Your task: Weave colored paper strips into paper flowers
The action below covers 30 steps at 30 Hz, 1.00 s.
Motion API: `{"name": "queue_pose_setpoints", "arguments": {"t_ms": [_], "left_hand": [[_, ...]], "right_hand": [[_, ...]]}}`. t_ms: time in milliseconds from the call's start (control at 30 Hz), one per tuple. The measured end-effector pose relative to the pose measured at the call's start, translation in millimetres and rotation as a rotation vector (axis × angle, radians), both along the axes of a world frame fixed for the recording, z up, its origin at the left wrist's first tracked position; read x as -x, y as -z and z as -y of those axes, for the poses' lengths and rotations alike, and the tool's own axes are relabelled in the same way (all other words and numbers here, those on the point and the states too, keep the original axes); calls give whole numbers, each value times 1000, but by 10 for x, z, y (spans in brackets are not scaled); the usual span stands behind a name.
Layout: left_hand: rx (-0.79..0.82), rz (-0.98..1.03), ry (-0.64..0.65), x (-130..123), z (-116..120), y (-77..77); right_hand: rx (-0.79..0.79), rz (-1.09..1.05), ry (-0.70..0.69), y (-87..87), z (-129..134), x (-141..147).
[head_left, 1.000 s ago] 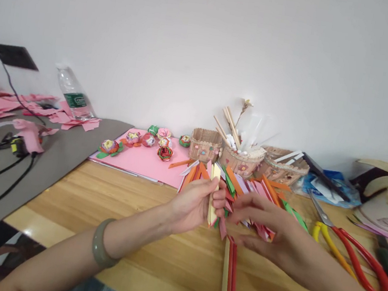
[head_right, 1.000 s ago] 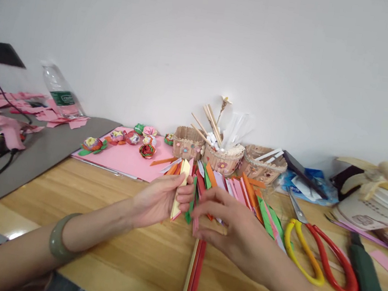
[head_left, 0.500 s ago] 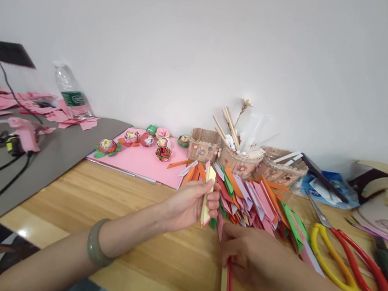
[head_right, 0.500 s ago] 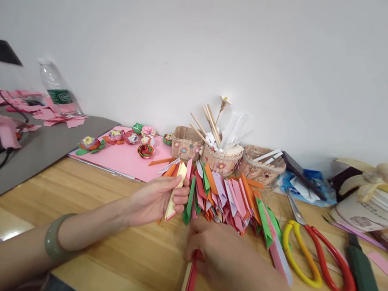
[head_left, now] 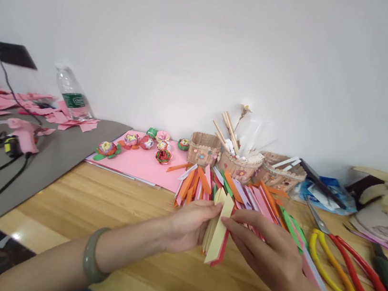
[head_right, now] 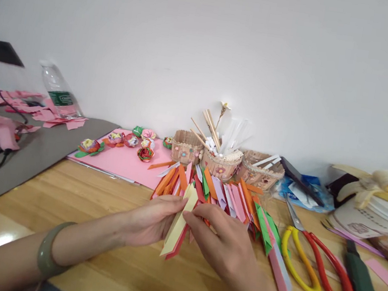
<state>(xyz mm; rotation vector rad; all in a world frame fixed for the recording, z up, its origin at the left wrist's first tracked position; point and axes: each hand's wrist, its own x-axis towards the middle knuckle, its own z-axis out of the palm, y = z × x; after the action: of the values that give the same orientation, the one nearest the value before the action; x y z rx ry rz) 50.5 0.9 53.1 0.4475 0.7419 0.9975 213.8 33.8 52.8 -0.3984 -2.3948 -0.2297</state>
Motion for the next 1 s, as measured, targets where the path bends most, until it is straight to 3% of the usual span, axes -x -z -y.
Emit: {"name": "queue_pose_setpoints", "arguments": {"t_ms": [267,467,633,700,800,933,1000], "left_hand": [[-73,-35,87,25,-12,55],[-142,-109,88,38,-10,46],[-249,-142,148,58,-10,24],[-318,-124,202,73,-11,20],[-370,-107,180,87,-4,-6],[-476,-303,100,81,35,-79],[-548,-397,61,70,53,-109]], "right_hand": [[6,14,-62,-63,2,-7],[376,-40,26,12,-27,29],[214,-53,-42,-65,-22,72],[232,-99,-65,-84,-17,74],[452,-313,-21,-84,-11,95],[873,-521,112,-87,7,156],[869,-493,128,-104,27,172]]}}
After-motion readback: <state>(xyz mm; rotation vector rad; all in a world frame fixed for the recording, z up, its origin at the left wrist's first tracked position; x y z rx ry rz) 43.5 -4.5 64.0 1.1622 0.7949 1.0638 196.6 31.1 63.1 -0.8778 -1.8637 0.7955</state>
